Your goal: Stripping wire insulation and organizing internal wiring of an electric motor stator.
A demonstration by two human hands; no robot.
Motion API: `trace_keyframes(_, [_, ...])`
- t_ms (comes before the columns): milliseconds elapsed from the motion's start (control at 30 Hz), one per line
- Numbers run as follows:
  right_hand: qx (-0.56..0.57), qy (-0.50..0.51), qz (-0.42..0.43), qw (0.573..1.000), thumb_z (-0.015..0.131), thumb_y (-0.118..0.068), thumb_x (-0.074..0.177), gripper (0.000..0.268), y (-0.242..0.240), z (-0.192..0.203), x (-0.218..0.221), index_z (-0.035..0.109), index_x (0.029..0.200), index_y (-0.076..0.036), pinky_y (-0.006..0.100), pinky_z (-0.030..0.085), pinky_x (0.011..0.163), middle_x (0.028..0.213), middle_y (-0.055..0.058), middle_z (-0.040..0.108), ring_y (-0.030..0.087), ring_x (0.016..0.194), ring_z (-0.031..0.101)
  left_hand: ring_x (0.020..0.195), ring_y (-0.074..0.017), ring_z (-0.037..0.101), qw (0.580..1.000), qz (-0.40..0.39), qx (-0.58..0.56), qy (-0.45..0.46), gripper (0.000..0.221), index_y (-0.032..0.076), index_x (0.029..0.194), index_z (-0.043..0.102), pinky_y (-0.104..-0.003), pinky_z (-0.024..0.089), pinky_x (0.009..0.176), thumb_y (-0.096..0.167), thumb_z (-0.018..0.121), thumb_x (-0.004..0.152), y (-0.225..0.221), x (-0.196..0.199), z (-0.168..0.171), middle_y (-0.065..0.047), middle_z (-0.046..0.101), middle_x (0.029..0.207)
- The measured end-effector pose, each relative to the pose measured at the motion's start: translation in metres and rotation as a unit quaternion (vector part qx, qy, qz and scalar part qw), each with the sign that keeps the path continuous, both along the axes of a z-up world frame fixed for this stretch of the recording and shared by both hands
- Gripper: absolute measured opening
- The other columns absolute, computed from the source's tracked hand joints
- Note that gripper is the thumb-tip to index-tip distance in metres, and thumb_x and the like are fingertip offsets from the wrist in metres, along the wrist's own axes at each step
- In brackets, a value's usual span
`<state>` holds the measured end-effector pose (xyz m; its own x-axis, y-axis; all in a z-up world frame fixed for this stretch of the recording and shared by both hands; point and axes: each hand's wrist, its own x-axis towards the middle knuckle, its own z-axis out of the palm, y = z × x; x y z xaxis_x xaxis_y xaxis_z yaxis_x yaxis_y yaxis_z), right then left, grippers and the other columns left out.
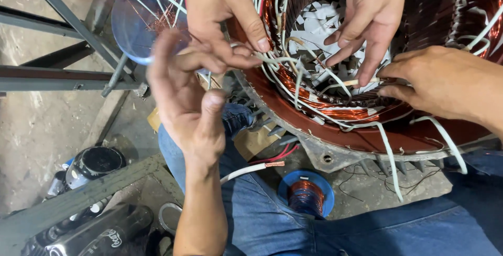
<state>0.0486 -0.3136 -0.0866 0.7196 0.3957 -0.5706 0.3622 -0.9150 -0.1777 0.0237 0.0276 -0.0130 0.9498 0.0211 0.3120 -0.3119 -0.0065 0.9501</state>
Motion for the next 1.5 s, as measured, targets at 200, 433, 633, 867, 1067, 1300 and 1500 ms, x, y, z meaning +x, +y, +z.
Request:
trace_keyframes(200, [-0.021,-0.009,0.003,1.0,0.062,-0.047,0.094,0.042,0.004,0.0,0.0,0.073,0.124,-0.019,0.041,0.06,0.09,0.112,0.004,0.075,0.029,0.103,0.073,0.133,-0.0189,0.055,0.985,-0.006,0.158,-0.063,0.062,0.002,0.144,0.051,-0.034,0.042,0.115,0.041,0.075,0.103,-0.026,-0.008,0.009,-0.013,0.057,0.129])
trace_keyframes(433, [-0.003,-0.016,-0.03,0.999,0.061,-0.042,0.091,0.041,0.009,0.019,-0.002,0.069,0.124,-0.019,0.043,0.058,0.094,0.118,0.006,0.071,0.031,0.107,0.071,0.085,-0.0257,0.073,0.963,-0.22,-0.099,0.12,0.044,-0.005,0.114,0.064,-0.049,0.04,0.126,0.037,0.067,0.101,0.01,-0.033,0.008,-0.004,0.061,0.07])
trace_keyframes(633, [-0.025,0.001,-0.041,0.999,0.058,-0.044,0.094,0.046,0.007,0.023,-0.006,0.063,0.134,-0.022,0.041,0.059,0.096,0.118,0.006,0.072,0.03,0.107,0.072,0.051,-0.0139,0.039,0.932,-0.2,-0.274,0.13,0.062,-0.003,0.095,0.067,-0.039,0.048,0.077,0.054,0.052,0.114,0.079,-0.049,-0.046,-0.001,0.045,0.057])
trace_keyframes(867, [-0.032,-0.025,-0.042,0.998,0.056,-0.047,0.093,0.053,-0.001,0.006,-0.004,0.057,0.141,-0.023,0.043,0.058,0.096,0.118,0.007,0.071,0.032,0.108,0.07,0.068,-0.0248,0.05,0.808,0.092,-0.51,0.282,0.076,0.0,0.093,0.063,-0.053,0.049,0.097,0.062,0.022,0.109,0.1,-0.053,-0.102,-0.006,0.043,0.062])
trace_keyframes(1067, [-0.026,-0.022,-0.047,0.998,0.059,-0.045,0.093,0.048,-0.003,0.008,-0.001,0.061,0.137,-0.025,0.044,0.059,0.095,0.117,0.005,0.073,0.032,0.106,0.072,0.079,-0.0322,0.054,0.767,0.222,-0.457,0.393,0.073,0.0,0.097,0.057,-0.061,0.049,0.1,0.063,0.02,0.107,0.11,-0.047,-0.149,-0.009,0.049,0.067])
trace_keyframes(1300, [0.042,-0.041,-0.02,0.998,0.067,-0.041,0.094,0.038,-0.009,0.005,0.001,0.072,0.126,-0.022,0.044,0.06,0.088,0.11,0.005,0.075,0.032,0.095,0.074,0.09,-0.0347,0.061,0.79,0.211,-0.428,0.384,0.064,0.004,0.101,0.05,-0.058,0.052,0.093,0.061,0.022,0.106,0.12,-0.045,-0.165,-0.012,0.063,0.086])
trace_keyframes(1500, [0.134,-0.088,-0.034,0.986,0.068,-0.036,0.091,0.044,0.008,0.029,-0.001,0.069,0.129,-0.014,0.046,0.059,0.082,0.117,0.012,0.07,0.037,0.09,0.072,0.091,-0.0399,0.066,0.853,0.039,-0.081,0.514,0.025,0.006,0.112,0.063,-0.054,0.052,0.083,0.027,0.056,0.101,0.064,-0.058,-0.132,-0.016,0.07,0.096])
